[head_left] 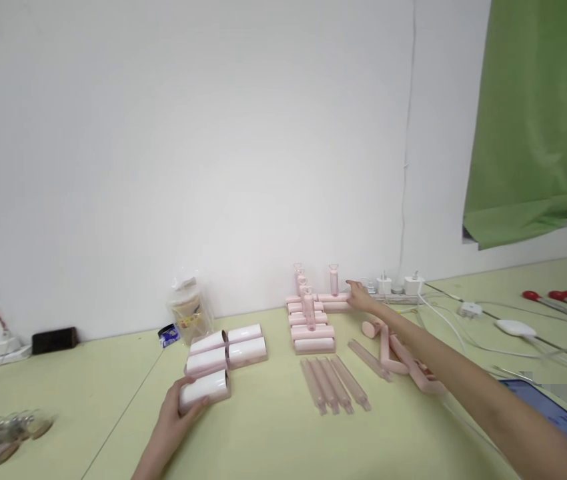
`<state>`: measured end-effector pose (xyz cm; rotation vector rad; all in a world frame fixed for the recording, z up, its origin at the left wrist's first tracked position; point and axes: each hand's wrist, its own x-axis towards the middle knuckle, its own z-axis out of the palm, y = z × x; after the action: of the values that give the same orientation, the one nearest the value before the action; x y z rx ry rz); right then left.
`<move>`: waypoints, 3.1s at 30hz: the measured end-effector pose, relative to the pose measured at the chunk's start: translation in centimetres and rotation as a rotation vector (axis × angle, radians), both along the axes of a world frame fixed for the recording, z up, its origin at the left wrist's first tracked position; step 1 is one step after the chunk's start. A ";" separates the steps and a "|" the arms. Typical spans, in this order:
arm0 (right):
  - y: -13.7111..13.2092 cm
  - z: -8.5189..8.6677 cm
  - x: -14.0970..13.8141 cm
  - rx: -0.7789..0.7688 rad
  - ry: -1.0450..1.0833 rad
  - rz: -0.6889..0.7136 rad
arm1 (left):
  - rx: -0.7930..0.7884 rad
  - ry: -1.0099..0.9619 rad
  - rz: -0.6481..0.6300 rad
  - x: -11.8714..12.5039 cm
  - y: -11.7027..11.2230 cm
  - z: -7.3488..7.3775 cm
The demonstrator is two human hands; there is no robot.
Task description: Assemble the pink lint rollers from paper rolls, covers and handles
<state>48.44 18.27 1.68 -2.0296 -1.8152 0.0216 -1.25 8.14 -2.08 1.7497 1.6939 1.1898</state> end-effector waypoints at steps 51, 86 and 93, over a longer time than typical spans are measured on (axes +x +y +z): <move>-25.0 -3.3 -12.9 -0.643 2.565 -0.009 | -0.236 -0.118 -0.652 23.0 -7.2 11.8; -26.9 0.2 -12.7 -0.404 2.004 0.224 | -0.239 -0.642 -0.692 21.6 -14.1 5.0; -26.6 1.6 -11.7 -0.220 1.505 0.171 | -0.296 -0.445 -0.793 19.9 -14.9 0.6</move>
<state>36.79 -8.33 3.25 -1.1759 -0.9210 1.3978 18.63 -6.80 -1.44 1.5709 0.7420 0.8132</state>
